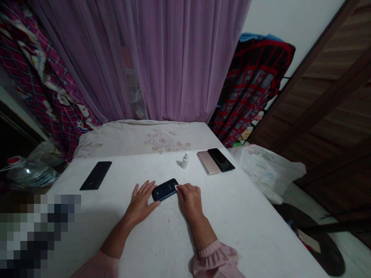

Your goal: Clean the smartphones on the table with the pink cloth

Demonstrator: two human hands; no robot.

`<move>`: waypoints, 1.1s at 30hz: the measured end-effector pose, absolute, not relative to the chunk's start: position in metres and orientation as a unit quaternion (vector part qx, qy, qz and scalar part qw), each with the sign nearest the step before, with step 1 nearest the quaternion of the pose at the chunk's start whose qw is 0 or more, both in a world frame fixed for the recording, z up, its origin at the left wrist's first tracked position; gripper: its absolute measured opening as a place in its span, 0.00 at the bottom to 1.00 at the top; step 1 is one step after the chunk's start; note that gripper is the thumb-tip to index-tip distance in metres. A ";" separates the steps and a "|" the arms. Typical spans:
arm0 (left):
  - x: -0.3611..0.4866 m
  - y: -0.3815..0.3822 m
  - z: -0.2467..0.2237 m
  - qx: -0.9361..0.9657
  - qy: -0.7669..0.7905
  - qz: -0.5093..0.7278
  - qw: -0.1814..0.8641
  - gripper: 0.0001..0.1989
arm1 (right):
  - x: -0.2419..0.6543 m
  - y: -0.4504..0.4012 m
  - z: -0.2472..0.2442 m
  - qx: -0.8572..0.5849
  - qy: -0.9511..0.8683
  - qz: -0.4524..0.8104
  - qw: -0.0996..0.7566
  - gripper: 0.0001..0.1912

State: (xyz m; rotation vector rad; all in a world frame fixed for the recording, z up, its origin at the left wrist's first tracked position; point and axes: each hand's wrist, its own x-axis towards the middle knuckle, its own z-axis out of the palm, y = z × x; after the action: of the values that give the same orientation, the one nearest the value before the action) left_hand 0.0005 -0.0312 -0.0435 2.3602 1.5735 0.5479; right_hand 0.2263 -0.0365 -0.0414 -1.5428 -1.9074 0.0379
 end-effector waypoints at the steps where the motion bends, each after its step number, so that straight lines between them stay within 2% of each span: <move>1: 0.001 -0.031 -0.044 0.810 0.541 0.190 0.125 0.25 | 0.224 -0.037 -0.042 -0.591 -0.731 0.008 0.341 0.08; 8: 0.002 -0.032 -0.042 0.806 0.546 0.192 0.127 0.25 | 0.188 -0.049 -0.033 -0.521 -0.782 0.002 0.342 0.08; 16: 0.002 -0.033 -0.040 0.808 0.541 0.193 0.130 0.24 | 0.225 -0.031 -0.034 -0.645 -0.695 -0.003 0.318 0.09; 24: 0.003 -0.033 -0.037 0.807 0.548 0.179 0.130 0.25 | 0.180 -0.046 -0.030 -0.538 -0.773 0.018 0.336 0.09; 33: 0.003 -0.033 -0.034 0.806 0.549 0.178 0.135 0.25 | 0.219 -0.022 -0.032 -0.663 -0.686 -0.003 0.300 0.09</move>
State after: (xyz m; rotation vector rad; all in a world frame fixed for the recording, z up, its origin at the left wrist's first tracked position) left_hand 0.0029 -0.0329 -0.0339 2.3345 1.5897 0.5168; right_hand 0.2194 -0.0220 -0.0315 -1.7588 -1.8204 -0.0079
